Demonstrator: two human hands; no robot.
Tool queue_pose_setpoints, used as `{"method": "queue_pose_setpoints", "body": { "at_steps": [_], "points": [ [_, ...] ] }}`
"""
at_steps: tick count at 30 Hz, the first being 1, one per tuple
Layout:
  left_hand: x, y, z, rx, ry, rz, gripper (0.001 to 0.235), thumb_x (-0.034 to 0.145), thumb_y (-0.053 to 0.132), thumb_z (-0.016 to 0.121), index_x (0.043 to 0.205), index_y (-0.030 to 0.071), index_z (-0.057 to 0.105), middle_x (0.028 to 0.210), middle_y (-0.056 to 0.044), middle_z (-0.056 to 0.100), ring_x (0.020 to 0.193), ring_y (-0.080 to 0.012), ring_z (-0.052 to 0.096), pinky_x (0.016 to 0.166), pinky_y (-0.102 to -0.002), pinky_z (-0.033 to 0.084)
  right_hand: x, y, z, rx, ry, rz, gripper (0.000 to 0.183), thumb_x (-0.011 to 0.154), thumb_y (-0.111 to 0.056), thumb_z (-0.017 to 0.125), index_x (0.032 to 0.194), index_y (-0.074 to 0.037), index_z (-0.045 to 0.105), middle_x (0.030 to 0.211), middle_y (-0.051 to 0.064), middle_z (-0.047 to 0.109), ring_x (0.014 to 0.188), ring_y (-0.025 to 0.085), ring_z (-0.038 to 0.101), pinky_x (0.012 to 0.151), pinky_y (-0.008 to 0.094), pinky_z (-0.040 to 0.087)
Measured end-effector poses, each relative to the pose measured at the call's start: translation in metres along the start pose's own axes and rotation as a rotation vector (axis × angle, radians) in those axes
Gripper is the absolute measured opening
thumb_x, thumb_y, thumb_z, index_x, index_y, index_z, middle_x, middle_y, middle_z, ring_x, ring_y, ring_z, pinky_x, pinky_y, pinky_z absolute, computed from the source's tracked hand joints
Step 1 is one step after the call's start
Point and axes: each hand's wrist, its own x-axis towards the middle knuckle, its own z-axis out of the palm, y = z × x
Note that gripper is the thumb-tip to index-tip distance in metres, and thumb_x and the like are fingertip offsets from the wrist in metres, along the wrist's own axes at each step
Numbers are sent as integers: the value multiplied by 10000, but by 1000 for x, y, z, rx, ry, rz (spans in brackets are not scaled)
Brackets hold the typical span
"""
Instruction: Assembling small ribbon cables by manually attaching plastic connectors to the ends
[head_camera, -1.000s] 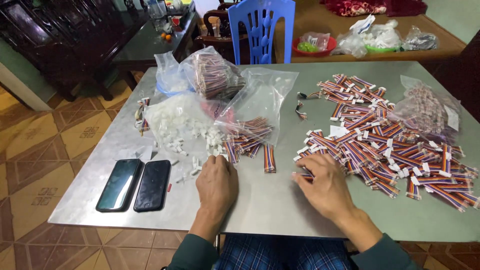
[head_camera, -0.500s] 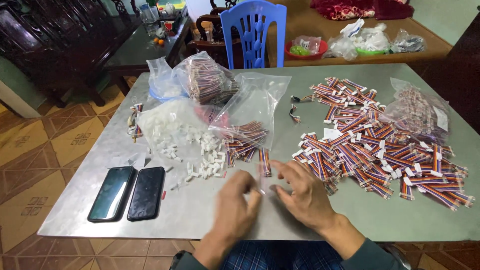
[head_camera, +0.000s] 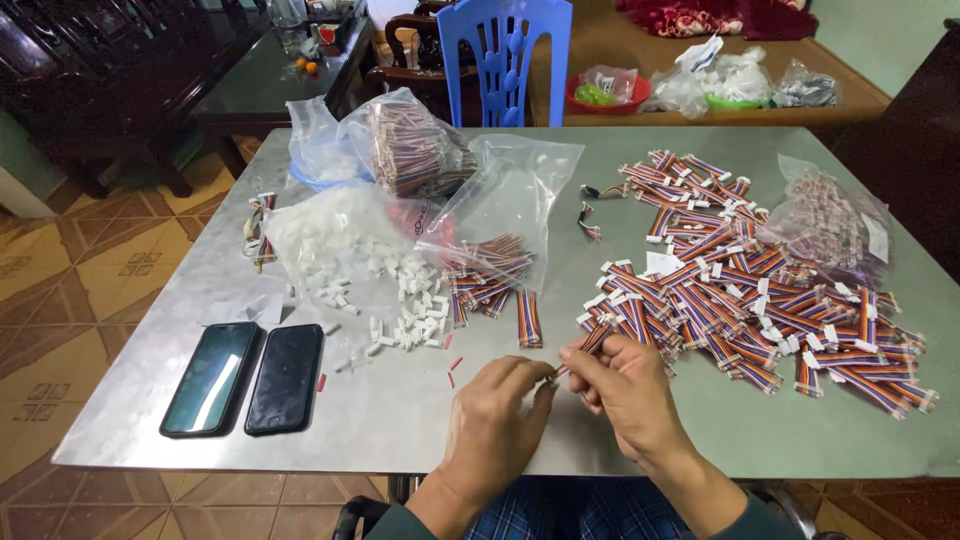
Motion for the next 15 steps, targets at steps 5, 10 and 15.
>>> {"method": "queue_pose_setpoints", "body": {
  "at_steps": [5, 10, 15],
  "points": [
    [-1, -3, 15, -719, -28, -679, 50, 949, 21, 747, 966, 54, 780, 844, -63, 820, 708, -111, 702, 714, -263, 588, -10, -3, 7, -17, -158, -125, 165, 940, -78, 836, 1016, 64, 871, 833, 142, 794, 698, 182, 672, 581, 300, 547],
    [4, -2, 5, -821, -172, -799, 138, 978, 132, 806, 853, 105, 755, 692, -21, 724, 682, -76, 650, 698, -248, 499, -2, 0, 2, -28, -139, -81, 81, 853, 24, 897, 899, 89, 888, 851, 153, 860, 803, 219, 790, 795, 332, 660],
    [-2, -15, 10, -698, -298, -752, 219, 1033, 269, 771, 867, 125, 786, 772, 77, 616, 781, -43, 508, 683, -278, 407, 4, 10, -5, 35, -200, -63, 61, 844, 11, 903, 831, 30, 846, 858, 114, 842, 858, 198, 769, 900, 324, 600]
  ]
}}
